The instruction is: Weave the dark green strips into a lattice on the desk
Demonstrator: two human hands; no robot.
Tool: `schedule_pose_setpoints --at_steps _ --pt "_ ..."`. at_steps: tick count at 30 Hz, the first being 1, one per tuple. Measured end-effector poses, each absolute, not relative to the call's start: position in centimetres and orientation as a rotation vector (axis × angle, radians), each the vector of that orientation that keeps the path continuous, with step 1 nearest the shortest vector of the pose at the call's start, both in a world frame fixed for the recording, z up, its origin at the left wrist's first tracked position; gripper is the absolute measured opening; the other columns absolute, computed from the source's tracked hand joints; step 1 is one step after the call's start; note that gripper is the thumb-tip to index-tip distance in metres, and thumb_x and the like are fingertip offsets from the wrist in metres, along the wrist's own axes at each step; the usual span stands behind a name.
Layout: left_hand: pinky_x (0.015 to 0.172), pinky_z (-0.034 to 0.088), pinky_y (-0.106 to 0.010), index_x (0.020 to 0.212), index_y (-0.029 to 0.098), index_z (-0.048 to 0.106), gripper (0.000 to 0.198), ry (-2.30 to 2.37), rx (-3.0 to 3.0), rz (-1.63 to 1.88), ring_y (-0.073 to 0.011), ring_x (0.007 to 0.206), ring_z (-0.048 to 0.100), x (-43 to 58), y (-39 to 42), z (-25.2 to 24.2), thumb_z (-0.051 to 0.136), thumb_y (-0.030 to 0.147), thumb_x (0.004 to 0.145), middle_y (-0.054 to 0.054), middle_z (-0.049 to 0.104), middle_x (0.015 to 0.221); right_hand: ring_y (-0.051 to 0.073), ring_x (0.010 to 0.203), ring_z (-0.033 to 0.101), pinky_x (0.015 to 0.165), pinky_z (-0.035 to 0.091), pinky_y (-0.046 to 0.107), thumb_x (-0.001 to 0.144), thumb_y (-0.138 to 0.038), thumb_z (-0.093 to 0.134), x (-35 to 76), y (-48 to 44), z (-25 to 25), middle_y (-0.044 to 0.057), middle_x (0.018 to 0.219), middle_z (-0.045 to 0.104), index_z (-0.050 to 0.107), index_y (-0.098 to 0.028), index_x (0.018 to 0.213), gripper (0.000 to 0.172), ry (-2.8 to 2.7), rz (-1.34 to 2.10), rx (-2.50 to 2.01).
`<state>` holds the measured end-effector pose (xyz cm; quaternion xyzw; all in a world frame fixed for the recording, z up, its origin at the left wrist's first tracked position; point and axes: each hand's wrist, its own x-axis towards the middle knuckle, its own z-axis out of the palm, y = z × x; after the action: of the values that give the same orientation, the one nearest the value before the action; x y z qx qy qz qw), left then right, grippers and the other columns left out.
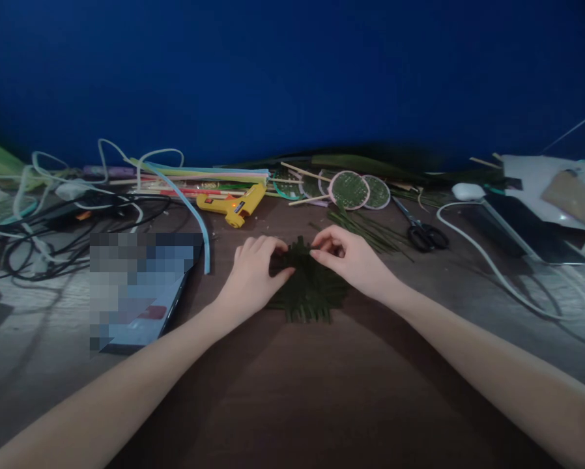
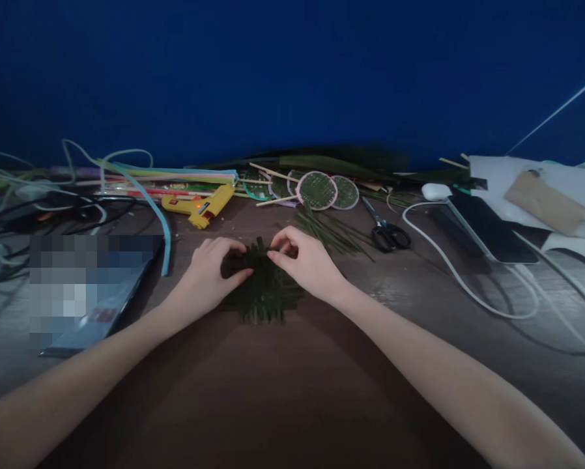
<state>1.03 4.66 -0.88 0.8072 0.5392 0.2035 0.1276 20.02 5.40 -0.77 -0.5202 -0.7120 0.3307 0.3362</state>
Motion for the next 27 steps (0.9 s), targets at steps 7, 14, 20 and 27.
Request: schedule_pose_setpoints --at_steps 7,14,20,27 --pt "0.081 0.036 -0.037 0.093 0.018 0.053 0.021 1.585 2.353 0.578 -0.0213 0.092 0.049 1.12 4.59 -0.77 0.064 0.024 0.075 -0.002 0.060 0.092 0.014 0.073 0.058 0.069 0.042 0.027 0.077 -0.017 0.058 20.26 5.25 -0.94 0.000 0.075 0.064 0.061 -0.019 0.077 0.004 -1.991 0.609 -1.277" --pt "0.081 0.036 -0.037 0.096 0.019 0.054 0.025 1.560 2.402 0.579 -0.0215 0.093 0.049 1.08 4.58 -1.02 0.064 0.028 0.075 -0.002 0.060 0.095 0.016 0.077 0.058 0.071 0.044 0.029 0.078 -0.018 0.058 20.11 5.39 -1.29 0.002 0.079 0.065 0.063 -0.019 0.078 0.005 -2.009 0.556 -1.234" --pt "0.082 0.036 -0.038 0.096 0.020 0.055 0.026 1.566 2.429 0.566 -0.0229 0.095 0.048 1.25 4.60 -1.13 0.063 0.033 0.075 -0.003 0.058 0.098 0.014 0.073 0.055 0.067 0.043 0.026 0.080 -0.016 0.057 19.96 5.25 -1.19 0.002 0.076 0.060 0.064 -0.017 0.078 0.007 -2.087 0.482 -1.163" --pt "0.081 0.036 -0.037 0.091 0.018 0.054 0.024 1.552 2.430 0.553 -0.0220 0.092 0.048 1.10 4.42 -0.89 0.065 0.031 0.074 -0.002 0.058 0.094 0.017 0.079 0.055 0.073 0.043 0.030 0.082 -0.019 0.056 20.12 5.25 -1.58 0.004 0.079 0.061 0.066 -0.017 0.080 0.011 -2.185 0.368 -1.144"
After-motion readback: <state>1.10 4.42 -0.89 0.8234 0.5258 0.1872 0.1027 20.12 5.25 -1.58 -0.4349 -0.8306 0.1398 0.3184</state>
